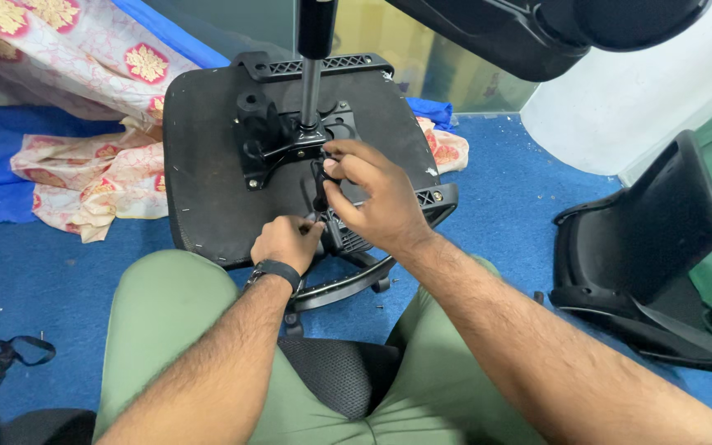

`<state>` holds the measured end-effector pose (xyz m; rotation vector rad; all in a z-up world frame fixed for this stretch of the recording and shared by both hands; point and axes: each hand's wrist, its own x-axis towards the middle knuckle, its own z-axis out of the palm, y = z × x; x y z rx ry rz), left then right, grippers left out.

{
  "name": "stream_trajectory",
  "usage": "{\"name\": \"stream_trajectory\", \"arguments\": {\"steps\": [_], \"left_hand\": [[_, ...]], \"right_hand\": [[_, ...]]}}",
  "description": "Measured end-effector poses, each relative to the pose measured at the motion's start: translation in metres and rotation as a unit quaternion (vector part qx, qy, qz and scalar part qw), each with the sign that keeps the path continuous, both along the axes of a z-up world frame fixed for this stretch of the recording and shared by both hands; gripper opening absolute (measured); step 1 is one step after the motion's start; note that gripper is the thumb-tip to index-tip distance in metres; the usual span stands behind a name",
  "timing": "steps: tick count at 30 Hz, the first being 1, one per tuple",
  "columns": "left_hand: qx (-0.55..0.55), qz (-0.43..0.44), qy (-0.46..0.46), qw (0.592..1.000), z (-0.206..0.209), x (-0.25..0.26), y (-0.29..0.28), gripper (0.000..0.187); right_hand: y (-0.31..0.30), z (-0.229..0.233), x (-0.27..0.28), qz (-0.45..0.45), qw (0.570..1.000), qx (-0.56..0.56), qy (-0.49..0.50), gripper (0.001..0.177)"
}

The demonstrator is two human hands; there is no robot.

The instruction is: The person uses a screwdriver to tighten screws on the underside of an office chair base, securing the seat plate to the central column. They rotate the chair to access different screw locations and continue tightening until the assembly appears complete.

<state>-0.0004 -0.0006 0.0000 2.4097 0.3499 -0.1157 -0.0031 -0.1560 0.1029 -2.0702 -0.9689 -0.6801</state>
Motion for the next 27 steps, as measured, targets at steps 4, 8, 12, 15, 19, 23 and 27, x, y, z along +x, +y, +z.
{"name": "stream_trajectory", "arguments": {"steps": [4,8,12,15,19,23,27], "left_hand": [[0.001,0.0,0.004,1.0,0.002,0.0,0.001,0.031],[0.001,0.001,0.007,1.0,0.002,0.001,0.001,0.031],[-0.001,0.004,-0.001,1.0,-0.002,0.001,0.001,0.031],[-0.005,0.001,-0.003,1.0,-0.004,0.002,0.002,0.031],[-0.003,0.0,-0.017,1.0,-0.006,0.001,0.001,0.03],[-0.002,0.003,-0.022,1.0,-0.008,0.001,0.002,0.03],[-0.004,-0.001,-0.023,1.0,-0.009,0.001,0.001,0.03]], "right_hand": [[-0.001,0.0,0.001,-0.046,0.997,-0.011,0.058,0.018],[-0.001,0.002,0.003,-0.047,0.998,-0.024,0.039,0.019],[-0.001,-0.002,0.001,0.003,1.0,0.014,0.022,0.021],[0.0,-0.002,0.002,-0.042,0.998,-0.013,0.051,0.02],[-0.002,-0.001,0.004,-0.083,0.993,-0.035,0.081,0.02],[-0.001,-0.002,0.002,-0.019,0.999,0.014,0.044,0.018],[0.001,-0.004,0.003,-0.02,0.998,0.026,0.049,0.018]]}}
